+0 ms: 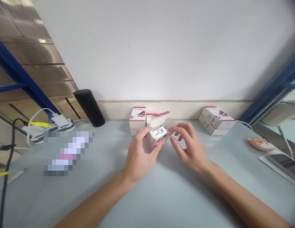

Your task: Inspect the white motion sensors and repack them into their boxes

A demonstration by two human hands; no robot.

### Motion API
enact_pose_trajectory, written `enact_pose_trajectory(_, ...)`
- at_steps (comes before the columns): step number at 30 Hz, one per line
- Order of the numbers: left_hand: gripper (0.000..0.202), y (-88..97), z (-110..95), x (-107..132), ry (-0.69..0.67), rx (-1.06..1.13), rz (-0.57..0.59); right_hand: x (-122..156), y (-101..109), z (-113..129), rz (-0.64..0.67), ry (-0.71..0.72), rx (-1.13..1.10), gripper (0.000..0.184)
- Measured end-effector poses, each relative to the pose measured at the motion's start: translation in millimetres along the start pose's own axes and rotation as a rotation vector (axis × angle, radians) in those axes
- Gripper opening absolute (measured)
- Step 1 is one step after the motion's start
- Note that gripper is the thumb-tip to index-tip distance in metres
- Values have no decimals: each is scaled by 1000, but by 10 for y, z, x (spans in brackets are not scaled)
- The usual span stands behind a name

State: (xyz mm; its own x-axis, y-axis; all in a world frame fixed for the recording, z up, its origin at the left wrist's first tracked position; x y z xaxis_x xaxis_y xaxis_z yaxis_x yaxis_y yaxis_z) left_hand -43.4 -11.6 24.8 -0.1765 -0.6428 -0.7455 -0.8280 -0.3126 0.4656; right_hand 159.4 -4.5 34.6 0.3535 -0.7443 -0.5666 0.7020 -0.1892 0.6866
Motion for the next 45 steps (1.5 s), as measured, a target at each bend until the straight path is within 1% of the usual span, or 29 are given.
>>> enact_pose_trajectory(2,70,-26,10,18,76,139,19,7,-22,-3,-68,4,-123,43)
enact_pose_trajectory(3,66,-31,5,17,104,193,58,8,-24,0,-95,5,-172,47)
enact_pose_trajectory(4,59,-29,-3,8,116,228,110,6,-19,8,-96,12,-199,46)
enact_pose_trajectory(5,49,-20,-14,-5,116,244,162,1,-4,20,-80,18,-205,40)
enact_pose_trajectory(7,32,13,-29,-35,88,241,231,-14,52,51,-42,24,-189,23)
enact_pose_trajectory(8,28,32,-32,-48,66,236,251,-22,89,66,-35,20,-187,16)
enact_pose_trajectory(10,26,63,-33,-68,25,228,281,-38,158,87,-35,-3,-219,8)
enact_pose_trajectory(13,26,88,-37,-99,-14,221,319,-53,190,102,11,4,-341,8)
enact_pose_trajectory(14,25,93,-42,-113,-16,229,329,-55,182,102,1,17,-391,5)
enact_pose_trajectory(15,25,96,-47,-126,-14,241,338,-54,167,100,-22,29,-436,11)
enact_pose_trajectory(17,22,97,-57,-146,-4,267,349,-53,136,97,-84,52,-476,29)
enact_pose_trajectory(18,19,92,-58,-148,2,273,352,-53,124,97,-86,59,-460,34)
enact_pose_trajectory(19,18,84,-54,-141,7,269,351,-55,116,100,-66,61,-430,33)
enact_pose_trajectory(21,20,52,-32,-106,11,243,344,-60,118,112,-20,53,-372,23)
enact_pose_trajectory(23,32,14,7,-56,-11,235,299,-61,134,127,-19,39,-362,15)
enact_pose_trajectory(25,48,-11,45,-16,-59,255,237,-57,149,135,-49,45,-385,13)
enact_pose_trajectory(26,53,-16,60,-5,-78,260,236,-54,152,134,-50,55,-394,13)
enact_pose_trajectory(28,51,-13,82,0,-94,250,279,-50,151,120,-24,82,-404,11)
enact_pose_trajectory(30,42,-3,100,-4,-89,233,311,-51,145,93,9,103,-414,9)
enact_pose_trajectory(33,34,-24,145,3,-77,251,268,-51,125,54,25,125,-418,6)
enact_pose_trajectory(34,32,-45,168,5,-54,271,244,-46,109,42,35,123,-408,11)
enact_pose_trajectory(35,30,-68,195,2,-17,306,207,-37,85,30,62,113,-396,23)
enact_pose_trajectory(38,24,-108,289,-55,181,473,26,6,-34,-27,231,21,-403,77)
enact_pose_trajectory(39,24,-103,318,-88,238,526,-19,20,-79,-54,284,-17,-434,88)
enact_pose_trajectory(40,25,-86,341,-124,272,562,-33,29,-117,-84,313,-54,-472,93)
enact_pose_trajectory(41,26,-59,360,-160,283,571,-21,31,-143,-117,309,-84,-503,91)
enact_pose_trajectory(42,25,-22,374,-191,277,546,12,26,-155,-152,277,-104,-520,87)
enact_pose_trajectory(44,22,64,403,-235,256,389,95,2,-137,-225,143,-119,-492,75)
enact_pose_trajectory(45,22,107,425,-246,248,271,102,-13,-115,-263,63,-117,-442,68)
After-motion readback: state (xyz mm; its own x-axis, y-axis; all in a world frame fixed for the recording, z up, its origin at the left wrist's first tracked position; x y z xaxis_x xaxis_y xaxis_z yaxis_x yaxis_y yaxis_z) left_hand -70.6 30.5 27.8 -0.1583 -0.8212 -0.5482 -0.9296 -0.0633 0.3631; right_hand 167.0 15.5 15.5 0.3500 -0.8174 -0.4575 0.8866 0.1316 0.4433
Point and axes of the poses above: each hand's wrist, its own x-axis away from the middle knuckle, its own y-axis out of the back of the hand, z = x × y, the point moved 1 cm from there along -x, towards the middle knuckle, and after that the axes turned 11 degrees about z, right-handed, at the moved point
